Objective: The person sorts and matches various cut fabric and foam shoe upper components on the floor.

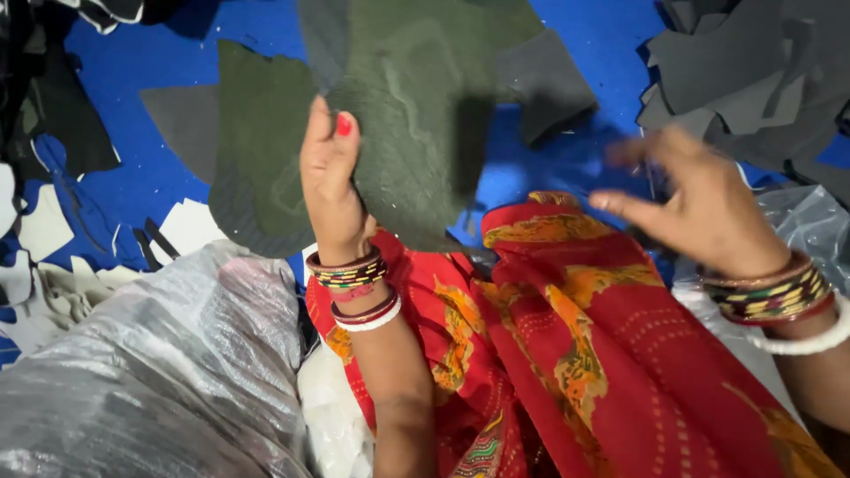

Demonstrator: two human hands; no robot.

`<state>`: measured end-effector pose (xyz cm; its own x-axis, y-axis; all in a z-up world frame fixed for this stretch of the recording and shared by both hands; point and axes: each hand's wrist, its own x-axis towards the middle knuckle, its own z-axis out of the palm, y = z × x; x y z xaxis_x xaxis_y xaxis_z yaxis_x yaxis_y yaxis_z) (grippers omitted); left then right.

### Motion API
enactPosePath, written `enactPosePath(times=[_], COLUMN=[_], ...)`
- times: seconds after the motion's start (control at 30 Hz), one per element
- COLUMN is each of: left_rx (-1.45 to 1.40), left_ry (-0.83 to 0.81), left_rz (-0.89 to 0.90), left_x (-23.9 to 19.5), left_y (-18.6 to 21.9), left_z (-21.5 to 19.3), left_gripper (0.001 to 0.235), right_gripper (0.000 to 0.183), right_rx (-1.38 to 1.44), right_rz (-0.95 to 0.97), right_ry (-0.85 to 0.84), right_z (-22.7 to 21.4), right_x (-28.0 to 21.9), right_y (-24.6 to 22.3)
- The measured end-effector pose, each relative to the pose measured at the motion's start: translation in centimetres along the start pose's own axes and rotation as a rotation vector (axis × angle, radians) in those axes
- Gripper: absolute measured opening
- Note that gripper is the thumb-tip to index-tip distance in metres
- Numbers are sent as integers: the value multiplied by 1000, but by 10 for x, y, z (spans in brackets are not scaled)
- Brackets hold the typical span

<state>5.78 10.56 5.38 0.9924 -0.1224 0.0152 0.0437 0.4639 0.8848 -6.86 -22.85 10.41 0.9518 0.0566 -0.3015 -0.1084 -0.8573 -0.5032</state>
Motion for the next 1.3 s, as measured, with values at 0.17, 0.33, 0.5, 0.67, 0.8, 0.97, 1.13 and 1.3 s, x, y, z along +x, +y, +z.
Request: enactPosePath(times=[0.17, 0.33, 0.5, 0.67, 0.8, 0.97, 1.13, 1.3], left_rx=[-71, -832, 178, 484, 622, 648, 1063, 1608], left_ry=[-82, -456, -196, -108, -161, -138, -61, -28], left_rz=[-112, -451, -249, 130, 173, 187, 286, 27], left_x=[13, 12, 28, 61, 70, 66, 56, 49], left_y=[-32, -68, -41, -94, -136, -147, -136, -149], left_z=[2, -51, -1, -22, -34, -27, -7, -28], left_gripper=[37, 60, 75, 73, 75, 76, 66, 33], right_gripper=[97, 61, 38, 45, 48, 58, 61, 37], right_rx=[575, 1285, 869, 407, 544, 564, 247, 136], right_rz=[-422, -111, -109, -60, -280, -413, -321, -343], right_ry=[94, -267, -53, 120, 154, 230, 281, 401], right_z=[7, 22, 2, 39, 87, 105, 81, 107], right_x=[74, 121, 157, 226, 259, 262, 232, 231], right_y=[11, 21, 51, 74, 102, 111, 86, 111])
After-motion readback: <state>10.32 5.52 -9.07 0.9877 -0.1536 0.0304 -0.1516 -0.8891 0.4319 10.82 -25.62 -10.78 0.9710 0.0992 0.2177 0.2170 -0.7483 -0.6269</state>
